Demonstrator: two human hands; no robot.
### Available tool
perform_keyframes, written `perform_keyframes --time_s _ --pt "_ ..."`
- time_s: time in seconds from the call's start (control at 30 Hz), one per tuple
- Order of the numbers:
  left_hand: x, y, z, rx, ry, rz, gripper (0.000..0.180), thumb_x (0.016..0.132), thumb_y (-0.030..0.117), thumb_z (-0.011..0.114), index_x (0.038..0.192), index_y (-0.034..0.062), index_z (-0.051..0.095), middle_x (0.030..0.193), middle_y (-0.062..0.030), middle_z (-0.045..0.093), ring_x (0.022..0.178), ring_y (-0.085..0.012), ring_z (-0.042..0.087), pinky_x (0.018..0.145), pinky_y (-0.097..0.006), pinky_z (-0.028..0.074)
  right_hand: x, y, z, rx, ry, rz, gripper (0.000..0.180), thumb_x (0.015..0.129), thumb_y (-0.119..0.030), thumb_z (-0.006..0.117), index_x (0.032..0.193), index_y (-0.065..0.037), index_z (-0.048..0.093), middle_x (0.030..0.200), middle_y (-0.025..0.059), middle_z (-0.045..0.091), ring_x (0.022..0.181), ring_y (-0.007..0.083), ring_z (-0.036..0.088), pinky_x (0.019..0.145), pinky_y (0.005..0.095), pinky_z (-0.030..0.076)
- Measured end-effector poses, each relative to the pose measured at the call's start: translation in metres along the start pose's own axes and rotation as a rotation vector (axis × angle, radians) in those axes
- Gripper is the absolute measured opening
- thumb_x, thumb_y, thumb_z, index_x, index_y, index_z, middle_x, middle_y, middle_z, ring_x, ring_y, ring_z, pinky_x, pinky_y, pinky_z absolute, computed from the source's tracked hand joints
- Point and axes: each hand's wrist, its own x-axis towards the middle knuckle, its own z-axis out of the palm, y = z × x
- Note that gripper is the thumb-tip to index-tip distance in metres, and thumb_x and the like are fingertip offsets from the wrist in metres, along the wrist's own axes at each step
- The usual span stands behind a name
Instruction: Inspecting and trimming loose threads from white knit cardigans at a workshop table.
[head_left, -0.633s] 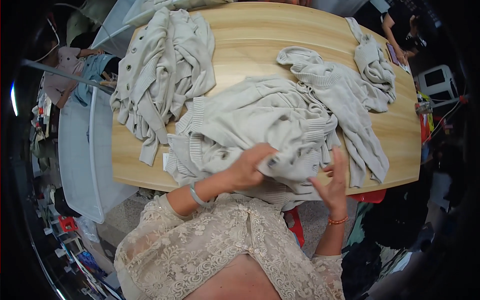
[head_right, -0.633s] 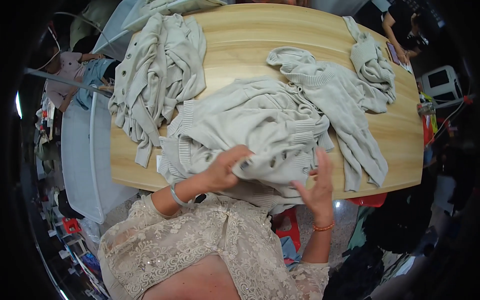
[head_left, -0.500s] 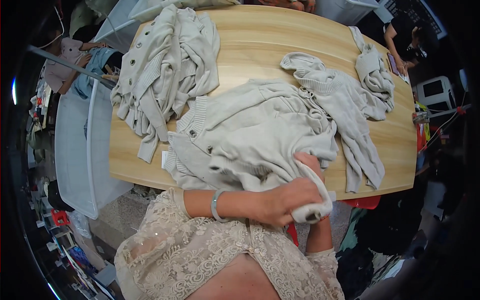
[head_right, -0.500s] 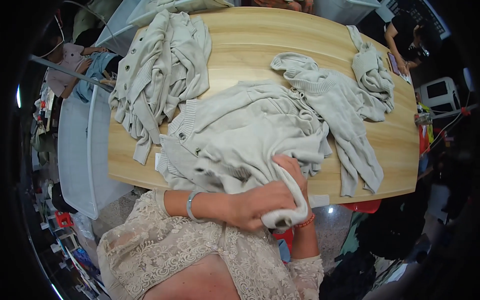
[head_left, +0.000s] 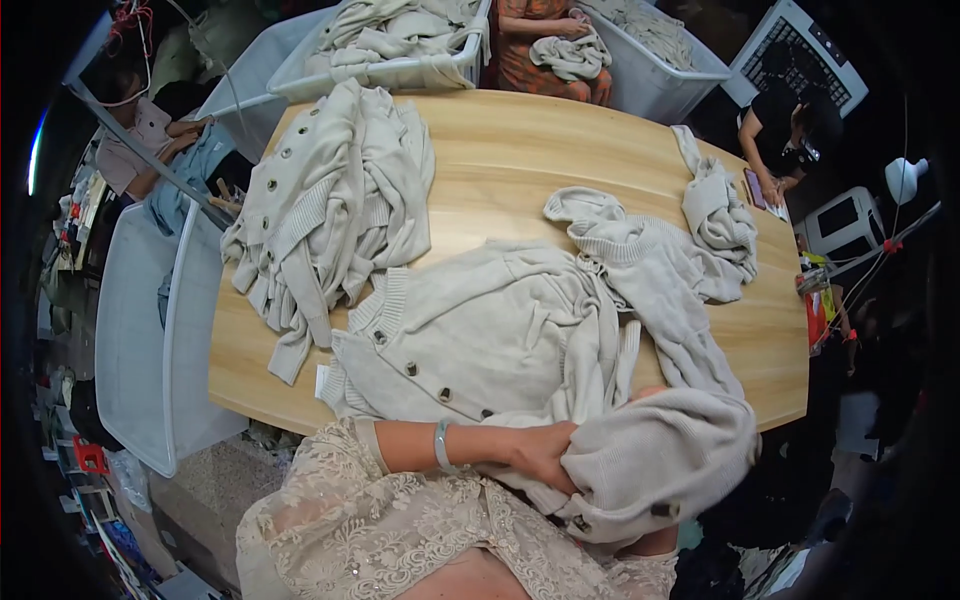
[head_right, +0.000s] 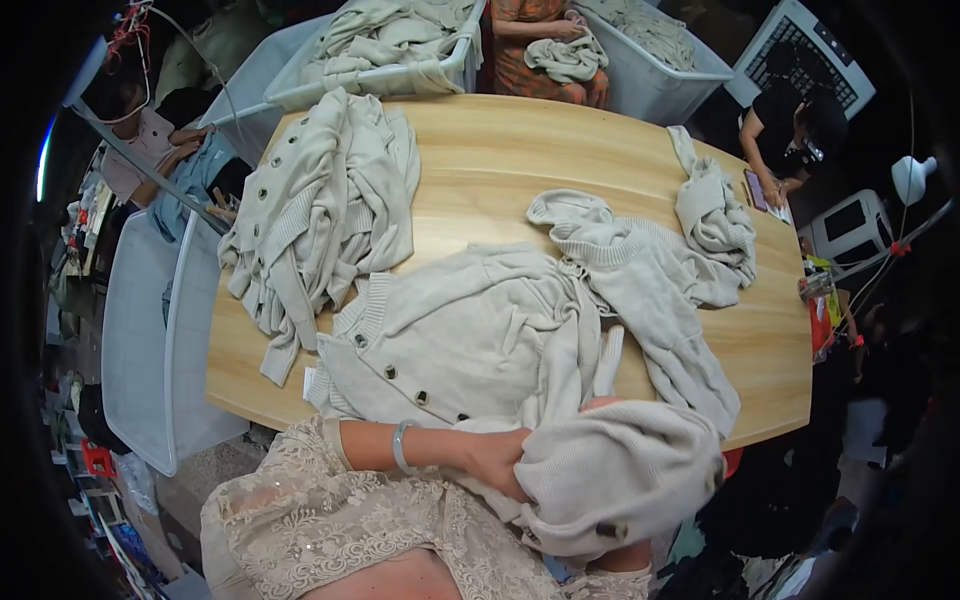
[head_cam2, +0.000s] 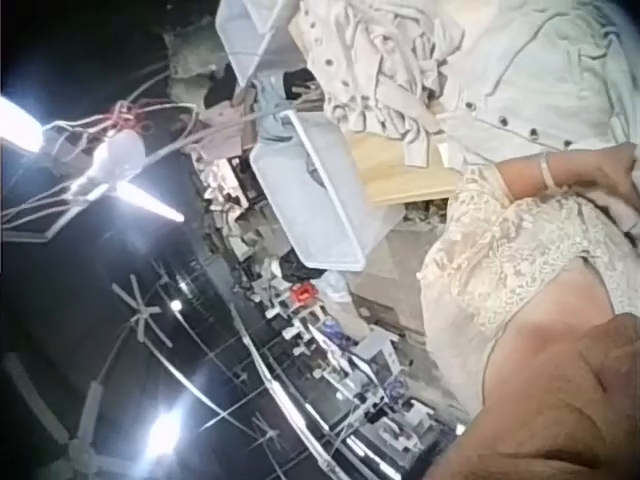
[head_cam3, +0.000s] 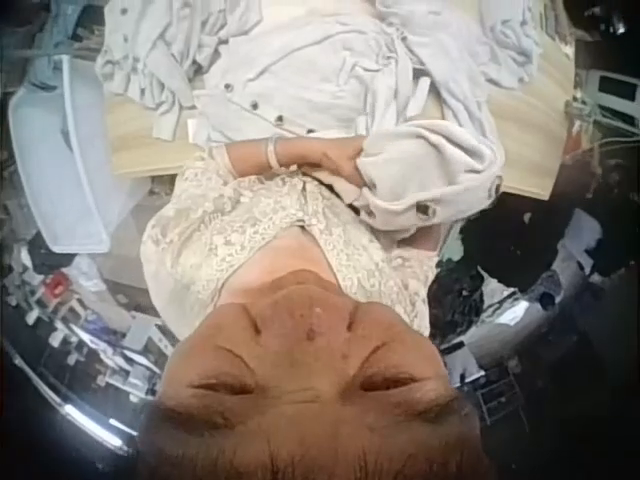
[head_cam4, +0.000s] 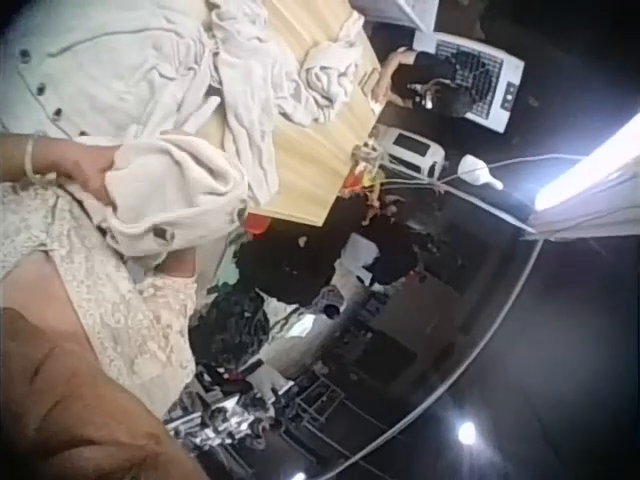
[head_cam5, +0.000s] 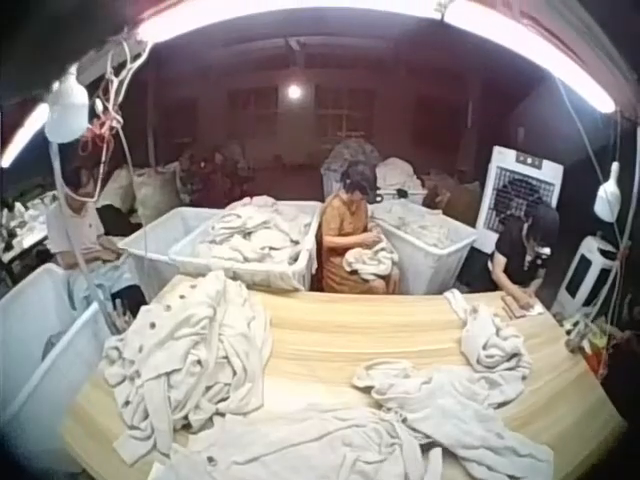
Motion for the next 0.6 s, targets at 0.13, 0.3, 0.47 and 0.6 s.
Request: perform_keyframes --time_s 0.13,0.3,0.47,0.6 --pt "-0.008 -0.116 0.004 -0.208 0.443 -0.216 0.074 0.069 0.027 0.082 0.13 -0.0004 0.051 0.129 -0.0102 0.058 0.117 -0.0202 0.055 0.102 -0.033 0.041 0.028 0.034 -0.073 -0.256 0.012 -0.006 0.051 0.092 -0.02 0.055 0.137 0.001 0.042 0.129 0.0131 0.055 0.113 0.0199 0.055 0.098 0.0338 0.045" --pt "-0.051 -0.012 -0.041 -0.617 0.57 -0.341 0.052 0.08 0.025 0.077 0.122 0.0009 0.059 0.113 -0.0089 0.066 0.103 -0.016 0.063 0.092 -0.029 0.048 0.062 0.07 -0.088 -0.898 0.096 0.066 0.034 0.086 -0.014 0.064 0.114 0.005 0.06 0.097 0.0157 0.07 0.086 0.0139 0.065 0.078 0.0289 0.051" --pt "-0.073 0.052 -0.136 -0.596 0.762 -0.265 0.04 0.088 0.025 0.069 0.119 0.0021 0.061 0.114 -0.0078 0.065 0.098 -0.0162 0.065 0.085 -0.031 0.053 0.074 0.06 -0.071 -1.053 0.149 0.093 0.034 0.088 -0.015 0.064 0.115 0.004 0.06 0.092 0.0127 0.069 0.079 0.0166 0.066 0.073 0.0282 0.052" --pt "-0.075 0.198 -0.283 -0.302 0.99 0.282 0.041 0.098 0.031 0.051 0.13 0.0057 0.053 0.123 -0.0073 0.061 0.106 -0.0185 0.061 0.095 -0.034 0.049 0.082 0.055 -0.054 -1.044 0.16 0.001 0.032 0.089 -0.015 0.065 0.115 0.002 0.061 0.089 0.0105 0.069 0.074 0.0121 0.063 0.068 0.0262 0.051"
